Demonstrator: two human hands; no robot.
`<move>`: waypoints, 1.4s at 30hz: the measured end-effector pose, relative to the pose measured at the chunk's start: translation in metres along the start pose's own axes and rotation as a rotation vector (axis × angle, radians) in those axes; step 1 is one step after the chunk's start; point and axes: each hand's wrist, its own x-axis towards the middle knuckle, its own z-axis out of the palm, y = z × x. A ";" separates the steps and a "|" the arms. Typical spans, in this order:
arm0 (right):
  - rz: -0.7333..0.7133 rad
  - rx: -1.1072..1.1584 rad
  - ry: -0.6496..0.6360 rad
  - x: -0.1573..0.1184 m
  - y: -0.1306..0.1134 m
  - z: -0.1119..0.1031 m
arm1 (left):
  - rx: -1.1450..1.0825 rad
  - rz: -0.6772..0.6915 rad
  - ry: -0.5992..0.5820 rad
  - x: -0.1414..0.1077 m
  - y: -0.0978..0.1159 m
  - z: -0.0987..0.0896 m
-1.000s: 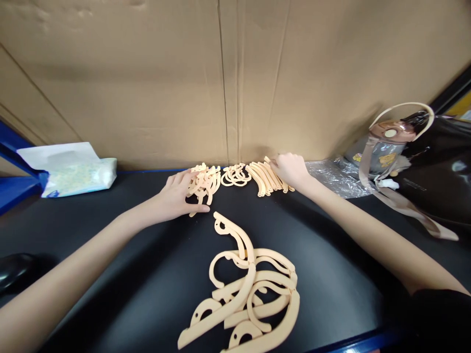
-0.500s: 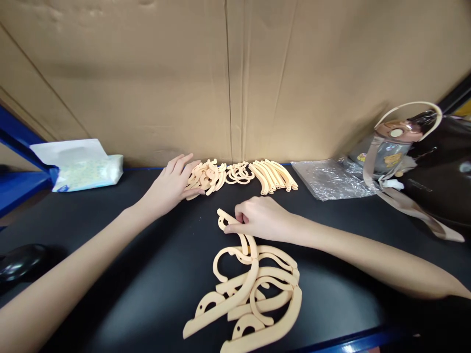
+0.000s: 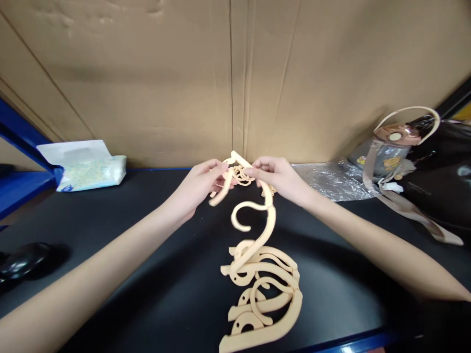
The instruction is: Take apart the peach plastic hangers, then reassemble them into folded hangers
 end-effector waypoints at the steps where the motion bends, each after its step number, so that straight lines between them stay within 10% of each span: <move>1: -0.033 -0.154 0.049 0.000 -0.002 -0.007 | -0.026 0.009 0.014 0.002 0.003 0.001; 6: -0.366 -1.108 0.177 -0.003 -0.011 -0.027 | -0.073 -0.019 -0.100 0.008 0.018 0.005; 11: -0.480 -1.384 -0.044 -0.007 -0.011 -0.018 | -0.008 -0.075 -0.175 0.009 0.016 0.023; 18: -0.214 -1.151 -0.103 0.005 0.006 -0.028 | 0.283 0.067 0.097 -0.011 -0.007 0.060; 22: -0.165 -0.928 -0.057 0.011 0.010 -0.055 | 0.364 0.071 0.097 0.007 -0.003 0.028; 28: 0.041 0.007 -0.035 0.010 0.008 -0.058 | 0.457 -0.142 0.285 0.067 -0.025 -0.045; 35: 0.202 0.361 0.226 0.016 0.003 -0.050 | 0.536 -0.095 0.430 0.065 -0.056 -0.044; 42: 0.101 0.598 0.504 0.022 0.011 -0.046 | 0.043 -0.107 -0.040 0.043 -0.019 -0.009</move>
